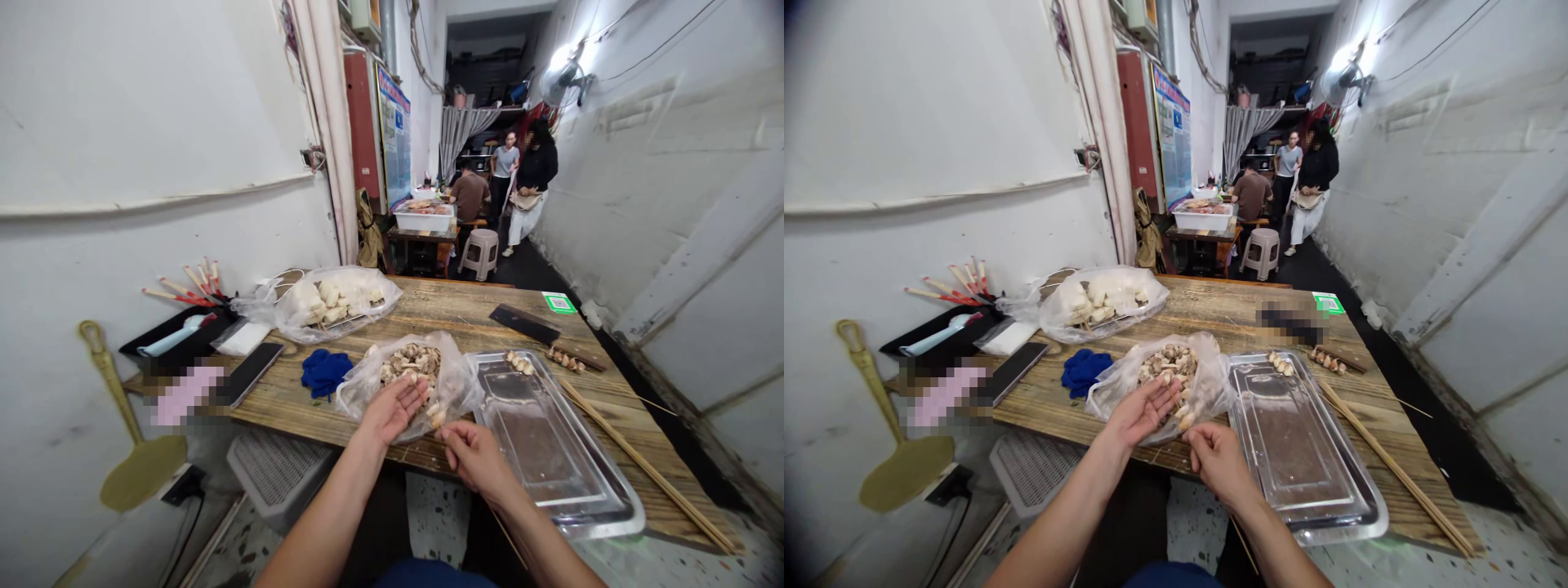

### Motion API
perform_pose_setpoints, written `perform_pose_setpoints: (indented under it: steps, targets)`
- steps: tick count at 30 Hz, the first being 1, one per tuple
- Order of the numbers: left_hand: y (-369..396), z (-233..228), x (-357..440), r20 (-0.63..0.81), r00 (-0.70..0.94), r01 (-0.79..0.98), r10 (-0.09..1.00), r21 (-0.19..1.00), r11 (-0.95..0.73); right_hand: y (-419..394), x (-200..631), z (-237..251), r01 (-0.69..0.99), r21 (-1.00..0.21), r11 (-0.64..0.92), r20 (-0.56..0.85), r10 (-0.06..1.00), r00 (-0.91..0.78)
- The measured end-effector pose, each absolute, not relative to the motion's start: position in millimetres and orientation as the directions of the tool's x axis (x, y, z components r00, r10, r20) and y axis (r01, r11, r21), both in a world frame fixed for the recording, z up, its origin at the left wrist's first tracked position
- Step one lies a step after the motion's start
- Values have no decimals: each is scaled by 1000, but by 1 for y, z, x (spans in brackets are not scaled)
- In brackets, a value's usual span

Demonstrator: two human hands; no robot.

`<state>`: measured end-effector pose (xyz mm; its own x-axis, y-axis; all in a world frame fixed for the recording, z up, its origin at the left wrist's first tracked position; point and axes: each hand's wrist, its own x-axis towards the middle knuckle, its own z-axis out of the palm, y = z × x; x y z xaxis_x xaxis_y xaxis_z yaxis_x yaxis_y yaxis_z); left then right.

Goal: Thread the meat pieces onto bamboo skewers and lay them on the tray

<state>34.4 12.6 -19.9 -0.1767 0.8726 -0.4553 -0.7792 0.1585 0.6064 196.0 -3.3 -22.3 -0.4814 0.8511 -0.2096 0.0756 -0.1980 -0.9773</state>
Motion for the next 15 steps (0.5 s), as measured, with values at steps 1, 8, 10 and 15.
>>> perform_pose_setpoints:
  steps: [1,8,10,15]
  targets:
    - [12,-19,34,-452,-177,-781,874,605,154,-3,196,-22,80,-978,-195,-209,852,-480]
    - [13,-21,33,-445,-234,-769,864,628,115,-4,195,-25,94,-978,-186,-208,850,-485]
    - [14,-23,33,-466,-243,-768,851,628,124,-4,194,-26,99,-979,-176,-202,849,-488]
    - [15,-28,33,-483,-284,-761,828,639,112,-3,193,-29,122,-976,-178,-215,847,-485]
